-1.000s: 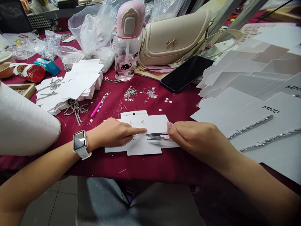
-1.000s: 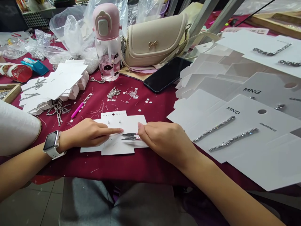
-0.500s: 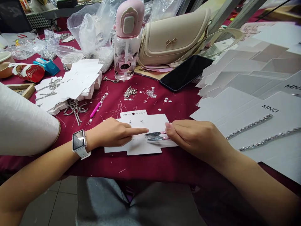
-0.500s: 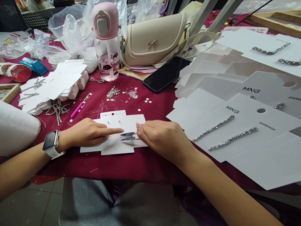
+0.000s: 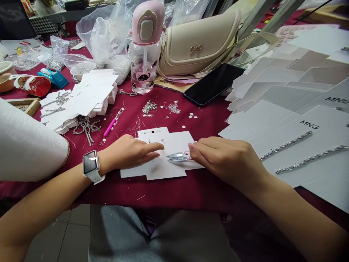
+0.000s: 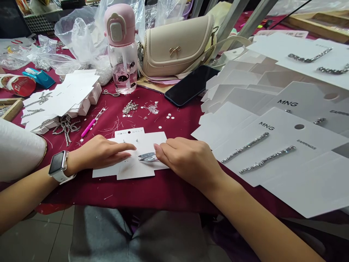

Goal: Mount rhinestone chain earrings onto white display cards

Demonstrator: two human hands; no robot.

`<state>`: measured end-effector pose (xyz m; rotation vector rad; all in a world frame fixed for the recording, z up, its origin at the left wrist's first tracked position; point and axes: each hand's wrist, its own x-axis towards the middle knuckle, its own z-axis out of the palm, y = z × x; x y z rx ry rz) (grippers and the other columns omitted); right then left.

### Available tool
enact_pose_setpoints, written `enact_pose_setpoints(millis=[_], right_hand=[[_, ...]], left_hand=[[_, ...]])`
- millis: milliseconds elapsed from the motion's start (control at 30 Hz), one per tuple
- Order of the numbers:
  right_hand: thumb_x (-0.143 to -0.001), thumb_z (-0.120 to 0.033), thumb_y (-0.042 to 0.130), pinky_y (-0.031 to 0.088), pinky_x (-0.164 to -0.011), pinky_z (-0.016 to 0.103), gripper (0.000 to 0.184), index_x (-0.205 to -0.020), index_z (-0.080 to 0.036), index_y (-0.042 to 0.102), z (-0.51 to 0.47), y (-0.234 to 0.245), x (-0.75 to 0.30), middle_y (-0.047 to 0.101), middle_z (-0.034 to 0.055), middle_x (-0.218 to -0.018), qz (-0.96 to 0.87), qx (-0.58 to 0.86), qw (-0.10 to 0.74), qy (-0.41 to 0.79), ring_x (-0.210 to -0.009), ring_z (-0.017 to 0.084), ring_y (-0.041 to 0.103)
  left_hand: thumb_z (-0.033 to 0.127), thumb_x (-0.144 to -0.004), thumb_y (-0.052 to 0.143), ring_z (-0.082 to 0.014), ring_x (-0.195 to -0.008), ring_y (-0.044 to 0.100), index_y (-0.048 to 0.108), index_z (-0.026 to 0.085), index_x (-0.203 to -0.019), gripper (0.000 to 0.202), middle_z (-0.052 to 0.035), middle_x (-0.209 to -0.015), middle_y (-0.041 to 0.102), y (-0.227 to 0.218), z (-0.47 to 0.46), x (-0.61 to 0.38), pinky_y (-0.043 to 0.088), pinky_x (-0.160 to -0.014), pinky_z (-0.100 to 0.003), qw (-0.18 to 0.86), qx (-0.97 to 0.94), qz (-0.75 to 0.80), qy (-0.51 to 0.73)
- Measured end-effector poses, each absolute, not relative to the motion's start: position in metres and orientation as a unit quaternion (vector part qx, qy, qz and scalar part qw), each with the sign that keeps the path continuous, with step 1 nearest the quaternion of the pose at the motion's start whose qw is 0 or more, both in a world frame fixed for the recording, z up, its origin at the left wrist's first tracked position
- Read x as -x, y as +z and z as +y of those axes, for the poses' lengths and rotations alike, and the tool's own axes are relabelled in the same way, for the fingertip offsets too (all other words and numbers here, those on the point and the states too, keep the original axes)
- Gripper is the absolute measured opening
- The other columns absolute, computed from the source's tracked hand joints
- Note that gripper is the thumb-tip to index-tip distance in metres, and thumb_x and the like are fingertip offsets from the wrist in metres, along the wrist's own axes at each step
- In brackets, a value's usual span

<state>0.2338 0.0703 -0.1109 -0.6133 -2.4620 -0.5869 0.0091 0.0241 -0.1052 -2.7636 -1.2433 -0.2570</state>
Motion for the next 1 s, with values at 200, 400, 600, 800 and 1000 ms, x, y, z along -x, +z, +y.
enact_pose_setpoints(millis=[200,400,600,800,1000], right_hand=[[-0.085,-0.024,0.041,0.024,-0.042,0.023,0.042,-0.044,-0.016,0.044,0.069,-0.112,-0.231,0.045,-0.0013,-0.039,-0.905,0.243,0.268,-0.225,-0.040,0.008,0.038],[-0.086,-0.022,0.039,0.025,-0.042,0.023,0.042,-0.045,-0.016,0.047,0.072,-0.114,-0.233,0.046,-0.0012,-0.040,-0.909,0.236,0.270,-0.211,-0.039,0.008,0.041],[-0.088,-0.025,0.031,0.026,-0.043,0.023,0.045,-0.047,-0.016,0.045,0.077,-0.119,-0.240,0.047,-0.0007,-0.043,-0.922,0.282,0.250,-0.092,-0.041,0.008,0.043],[-0.089,-0.029,0.028,0.025,-0.043,0.024,0.046,-0.048,-0.017,0.044,0.078,-0.123,-0.242,0.050,-0.0006,-0.045,-0.919,0.312,0.237,-0.050,-0.043,0.009,0.045],[-0.089,-0.033,0.026,0.026,-0.044,0.025,0.047,-0.049,-0.017,0.044,0.080,-0.121,-0.246,0.050,0.0004,-0.045,-0.918,0.337,0.209,-0.021,-0.043,0.010,0.045]], left_hand=[[0.033,-0.089,0.036,-0.0103,-0.045,0.054,0.050,0.024,-0.100,0.020,0.0034,-0.058,0.060,-0.094,0.029,-0.018,0.018,-0.041,-0.022,0.079,0.915,-0.394,0.013],[0.025,-0.087,0.038,-0.0105,-0.042,0.051,0.047,0.021,-0.095,0.013,0.0031,-0.056,0.058,-0.083,0.031,-0.025,0.015,-0.039,-0.025,0.092,0.920,-0.372,0.075],[0.020,-0.085,0.038,-0.0099,-0.035,0.045,0.046,0.019,-0.084,0.008,0.0039,-0.051,0.055,-0.081,0.032,-0.027,0.013,-0.037,-0.026,0.115,0.929,-0.339,0.093],[0.021,-0.086,0.035,-0.0093,-0.032,0.041,0.043,0.017,-0.079,0.011,0.0046,-0.044,0.049,-0.082,0.036,-0.027,0.012,-0.037,-0.026,0.140,0.936,-0.310,0.092],[0.025,-0.088,0.033,-0.0091,-0.034,0.042,0.044,0.017,-0.084,0.014,0.0044,-0.045,0.051,-0.077,0.042,-0.017,0.013,-0.039,-0.026,0.145,0.932,-0.323,0.080]])
